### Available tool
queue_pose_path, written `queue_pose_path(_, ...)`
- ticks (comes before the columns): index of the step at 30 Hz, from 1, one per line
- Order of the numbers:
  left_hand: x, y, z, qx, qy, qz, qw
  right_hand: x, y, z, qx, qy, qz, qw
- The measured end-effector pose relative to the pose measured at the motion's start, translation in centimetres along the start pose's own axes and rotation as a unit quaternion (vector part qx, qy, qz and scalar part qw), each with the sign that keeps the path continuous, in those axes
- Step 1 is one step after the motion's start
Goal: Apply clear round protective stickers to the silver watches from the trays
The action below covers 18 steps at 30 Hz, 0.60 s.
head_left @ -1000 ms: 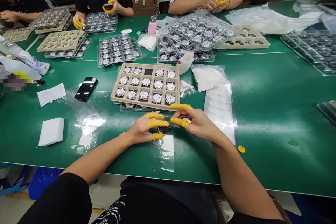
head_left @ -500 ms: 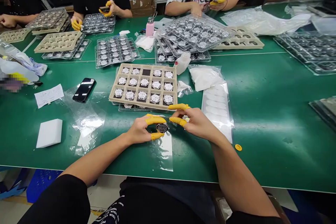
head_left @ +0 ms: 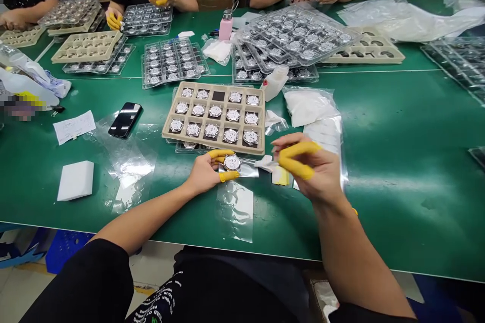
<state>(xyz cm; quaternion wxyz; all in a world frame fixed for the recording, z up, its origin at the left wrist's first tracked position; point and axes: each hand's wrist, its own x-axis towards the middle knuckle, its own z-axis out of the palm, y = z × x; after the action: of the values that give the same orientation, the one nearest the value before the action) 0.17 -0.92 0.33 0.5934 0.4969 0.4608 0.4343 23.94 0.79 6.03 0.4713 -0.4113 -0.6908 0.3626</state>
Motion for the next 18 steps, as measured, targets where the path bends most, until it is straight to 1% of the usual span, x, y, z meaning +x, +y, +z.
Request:
queue_pose_path(1,0.2,-0.1,-0.1,0.000,0.005,-0.011,1.000,-0.2,0.0,0.4,0.047,0.029,0.041,0.998)
queue_pose_path(2,0.3,-0.2,-0.1,0.008,0.010,-0.015,1.000,-0.3,0.1,1.1,0.079,0.040,0.079,0.993)
queue_pose_path(4,0.5,-0.4,-0.3,0.029,0.010,-0.015,0.999,-0.7,0.4,2.6,0.096,0.019,0.142,0.985)
queue_pose_path(6,0.6,-0.5,-0.3,0.044,0.003,-0.011,0.999,-1.2,0.8,4.0,0.079,-0.004,0.181,0.980)
queue_pose_path(8,0.6,-0.5,-0.3,0.048,-0.005,-0.009,0.999,-1.5,1.0,5.0,0.055,0.002,0.204,0.977)
queue_pose_path(10,0.6,-0.3,-0.3,0.044,-0.013,-0.010,0.999,-1.7,1.0,5.4,0.044,0.016,0.228,0.973)
queue_pose_path(14,0.5,-0.1,-0.3,0.023,-0.022,-0.008,0.999,-1.9,0.6,5.9,0.103,0.012,0.286,0.953)
queue_pose_path(18,0.5,-0.4,-0.3,0.034,-0.032,0.007,0.999,-1.9,1.1,6.3,0.134,0.007,0.300,0.944)
